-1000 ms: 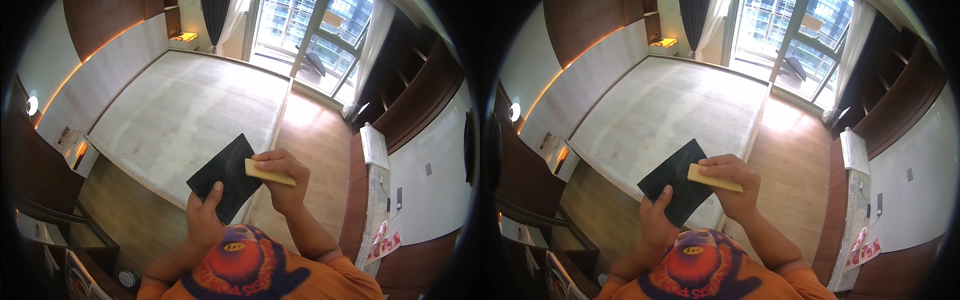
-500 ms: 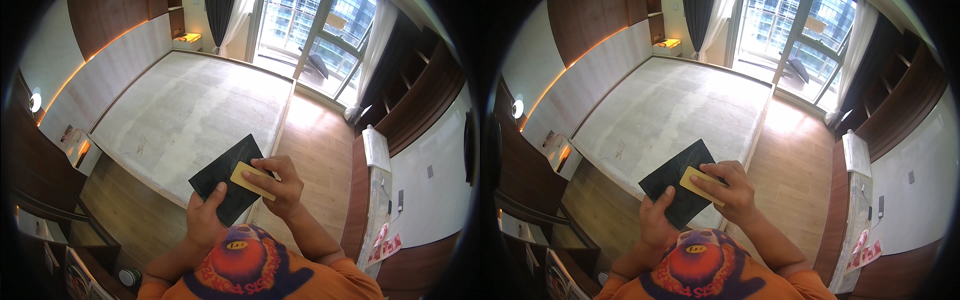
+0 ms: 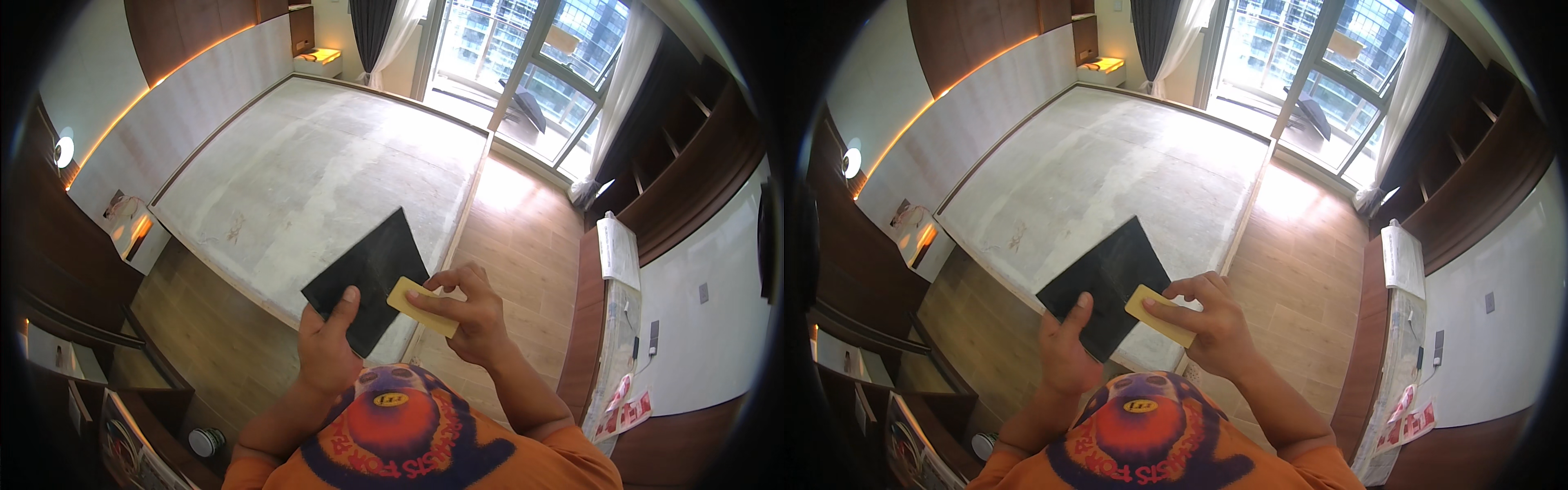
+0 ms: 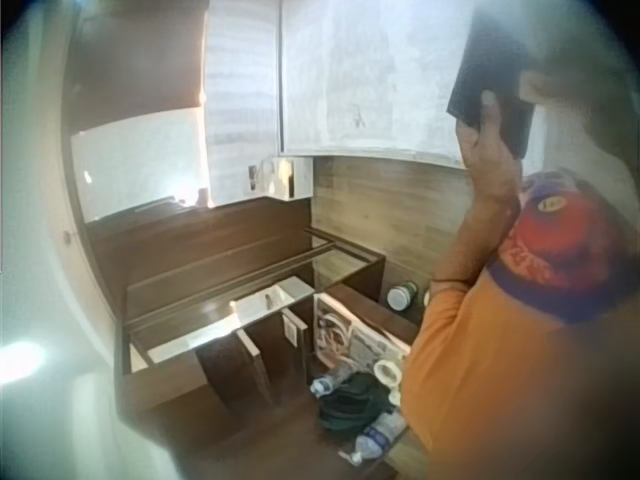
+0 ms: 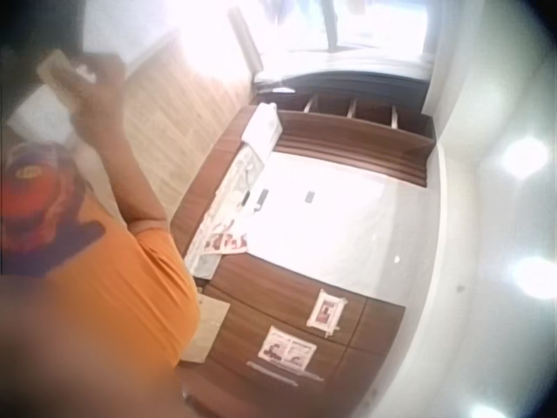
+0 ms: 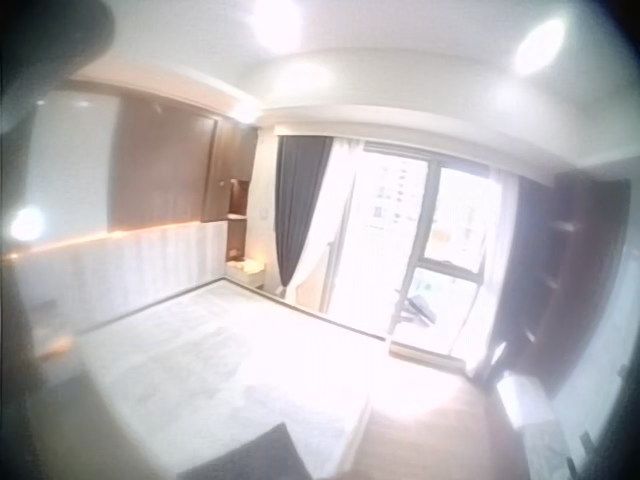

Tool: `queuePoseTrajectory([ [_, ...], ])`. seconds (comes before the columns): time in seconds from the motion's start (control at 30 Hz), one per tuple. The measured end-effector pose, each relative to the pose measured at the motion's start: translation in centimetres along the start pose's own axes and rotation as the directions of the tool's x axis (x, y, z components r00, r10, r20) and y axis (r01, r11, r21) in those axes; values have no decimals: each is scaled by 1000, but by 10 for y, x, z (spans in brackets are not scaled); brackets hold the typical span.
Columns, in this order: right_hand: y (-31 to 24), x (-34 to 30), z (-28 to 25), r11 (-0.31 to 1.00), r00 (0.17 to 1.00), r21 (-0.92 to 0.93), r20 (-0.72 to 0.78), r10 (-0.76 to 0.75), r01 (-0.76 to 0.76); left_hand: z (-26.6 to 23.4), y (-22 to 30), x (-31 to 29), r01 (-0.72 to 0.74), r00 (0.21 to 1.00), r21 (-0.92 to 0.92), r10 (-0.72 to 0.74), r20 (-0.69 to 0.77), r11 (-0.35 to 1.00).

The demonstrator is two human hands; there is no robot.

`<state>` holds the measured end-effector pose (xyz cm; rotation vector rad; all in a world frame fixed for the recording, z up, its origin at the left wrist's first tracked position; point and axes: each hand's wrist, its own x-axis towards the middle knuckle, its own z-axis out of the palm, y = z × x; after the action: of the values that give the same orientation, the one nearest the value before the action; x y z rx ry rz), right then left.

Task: The person cuts a strip of masking tape, folds it, and uses a utility knife to trim the edges. They then rub the tape on a sanding sheet and apply it to the top edge of a wooden cabinet, pressing it into place.

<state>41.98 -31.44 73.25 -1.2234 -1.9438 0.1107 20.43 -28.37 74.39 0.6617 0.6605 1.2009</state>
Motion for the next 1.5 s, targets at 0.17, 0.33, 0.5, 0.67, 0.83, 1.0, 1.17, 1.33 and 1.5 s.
queuePoseTrajectory([
  [0.17, 5, -7, 2, 521, 887, 812, -9, 462, -263, -9, -3, 11, -104, 994, -22, 105, 21, 994],
  [0.33, 4, -3, 16, 111, 836, 963, 153, 527, -246, -10, -18, 6, -85, 996, 198, 83, 20, 977],
  [0.5, -11, 9, 30, 786, 903, 560, -145, 404, -262, -4, -23, 9, -397, 916, 519, 288, 280, 757],
  [0.67, -21, 23, 46, 812, 920, 499, -73, 386, -301, -2, -38, 18, -507, 858, 551, 324, 399, 663],
  [0.83, -28, 21, 60, 805, 921, 498, -33, 387, -321, -26, -51, 23, -163, 966, 541, 23, 256, 825],
  [1.0, -33, 10, 54, 777, 932, 519, 138, 335, -356, -47, -56, 37, -124, 980, 383, 54, 189, 915],
  [1.17, -13, 32, 57, 834, 913, 448, -84, 398, -322, -38, -74, 31, -204, 977, 220, 184, 105, 954],
  [1.33, -35, 22, 64, 856, 943, 401, 65, 328, -325, -43, -69, 30, -126, 984, 374, 67, 166, 919],
  [1.5, -30, 29, 51, 868, 949, 408, -14, 314, -281, -44, -71, 31, -266, 961, 250, 237, 142, 931],
])
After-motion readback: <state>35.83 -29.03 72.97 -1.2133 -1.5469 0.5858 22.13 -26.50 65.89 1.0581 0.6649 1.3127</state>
